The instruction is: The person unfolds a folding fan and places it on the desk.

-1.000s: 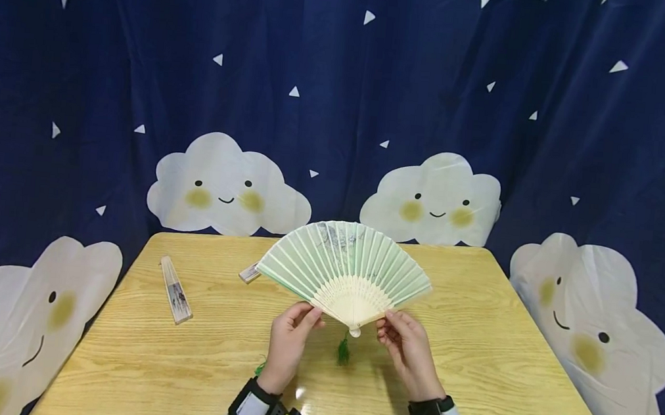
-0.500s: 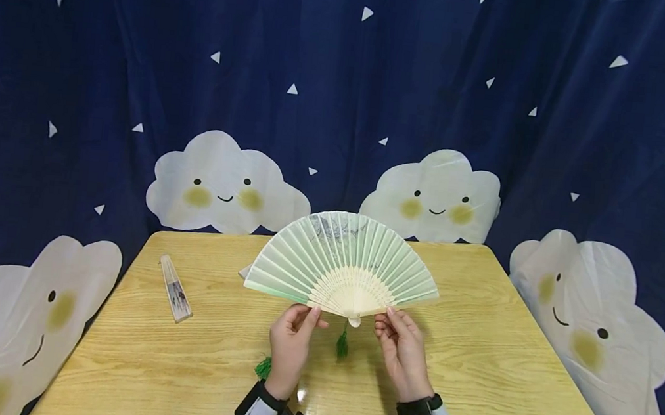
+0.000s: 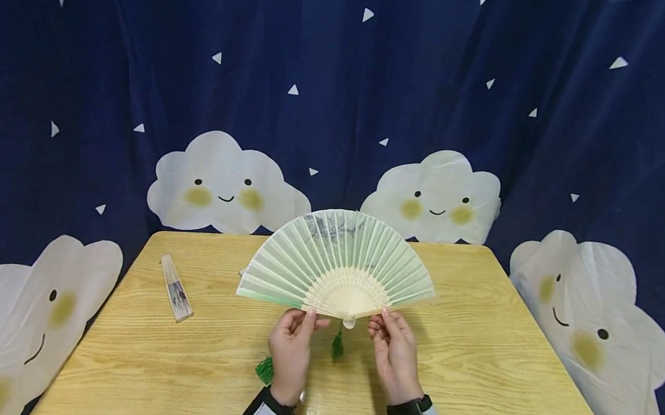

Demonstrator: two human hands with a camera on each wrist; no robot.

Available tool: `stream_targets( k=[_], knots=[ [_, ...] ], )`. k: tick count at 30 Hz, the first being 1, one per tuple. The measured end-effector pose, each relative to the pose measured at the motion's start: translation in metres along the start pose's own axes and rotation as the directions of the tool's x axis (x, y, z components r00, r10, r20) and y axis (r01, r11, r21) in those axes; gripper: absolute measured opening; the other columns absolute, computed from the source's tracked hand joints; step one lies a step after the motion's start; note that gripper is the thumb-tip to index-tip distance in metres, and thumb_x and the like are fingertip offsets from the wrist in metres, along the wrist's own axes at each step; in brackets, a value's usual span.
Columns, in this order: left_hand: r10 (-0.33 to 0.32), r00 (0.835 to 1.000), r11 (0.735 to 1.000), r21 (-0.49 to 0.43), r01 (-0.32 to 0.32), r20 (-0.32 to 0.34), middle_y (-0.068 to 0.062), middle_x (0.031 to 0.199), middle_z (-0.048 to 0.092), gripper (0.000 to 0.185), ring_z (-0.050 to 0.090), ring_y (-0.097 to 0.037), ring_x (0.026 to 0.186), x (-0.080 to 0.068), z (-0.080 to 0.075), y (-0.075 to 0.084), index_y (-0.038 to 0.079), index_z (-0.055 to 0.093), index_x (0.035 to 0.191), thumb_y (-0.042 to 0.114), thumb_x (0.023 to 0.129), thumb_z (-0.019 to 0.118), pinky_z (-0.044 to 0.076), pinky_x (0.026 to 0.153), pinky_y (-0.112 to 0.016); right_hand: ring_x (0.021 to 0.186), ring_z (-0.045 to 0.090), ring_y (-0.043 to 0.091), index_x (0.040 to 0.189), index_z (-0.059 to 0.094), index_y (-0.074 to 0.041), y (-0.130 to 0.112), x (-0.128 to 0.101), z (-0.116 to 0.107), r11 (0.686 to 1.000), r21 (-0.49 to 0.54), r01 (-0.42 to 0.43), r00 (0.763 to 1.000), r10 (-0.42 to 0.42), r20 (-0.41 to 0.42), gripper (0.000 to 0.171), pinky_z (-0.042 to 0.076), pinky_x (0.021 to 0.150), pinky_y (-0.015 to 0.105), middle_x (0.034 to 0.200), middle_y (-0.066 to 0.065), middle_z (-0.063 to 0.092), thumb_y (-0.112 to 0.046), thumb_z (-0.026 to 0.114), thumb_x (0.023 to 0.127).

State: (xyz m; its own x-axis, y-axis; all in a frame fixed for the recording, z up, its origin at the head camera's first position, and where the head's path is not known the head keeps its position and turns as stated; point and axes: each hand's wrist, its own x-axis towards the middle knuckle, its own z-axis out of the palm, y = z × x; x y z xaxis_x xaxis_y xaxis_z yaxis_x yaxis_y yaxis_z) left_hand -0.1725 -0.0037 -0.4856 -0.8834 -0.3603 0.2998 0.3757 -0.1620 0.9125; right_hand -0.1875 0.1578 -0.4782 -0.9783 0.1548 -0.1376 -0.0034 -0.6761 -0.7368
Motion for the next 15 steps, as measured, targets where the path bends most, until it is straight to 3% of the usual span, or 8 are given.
stream_targets(
  k=[15],
  knots=[
    [0.087,0.996,0.996,-0.010,-0.087,-0.024,-0.019,0.077,0.073,0.022,0.074,-0.018,0.074,-0.0005,-0.0005,0.0024,-0.010,0.059,0.086,0.009,0.093,0.064,0.059,0.074,-0.024,0.075,0.061,0.009,0.080,0.058,-0.010,0.0054,-0.0023,-0.0016,0.992,0.096,-0.087,0.994,0.080,0.077,0.025,0.051,0.069,0.015,0.079,0.000,0.064,-0.009,0.047,0.102]
  ],
)
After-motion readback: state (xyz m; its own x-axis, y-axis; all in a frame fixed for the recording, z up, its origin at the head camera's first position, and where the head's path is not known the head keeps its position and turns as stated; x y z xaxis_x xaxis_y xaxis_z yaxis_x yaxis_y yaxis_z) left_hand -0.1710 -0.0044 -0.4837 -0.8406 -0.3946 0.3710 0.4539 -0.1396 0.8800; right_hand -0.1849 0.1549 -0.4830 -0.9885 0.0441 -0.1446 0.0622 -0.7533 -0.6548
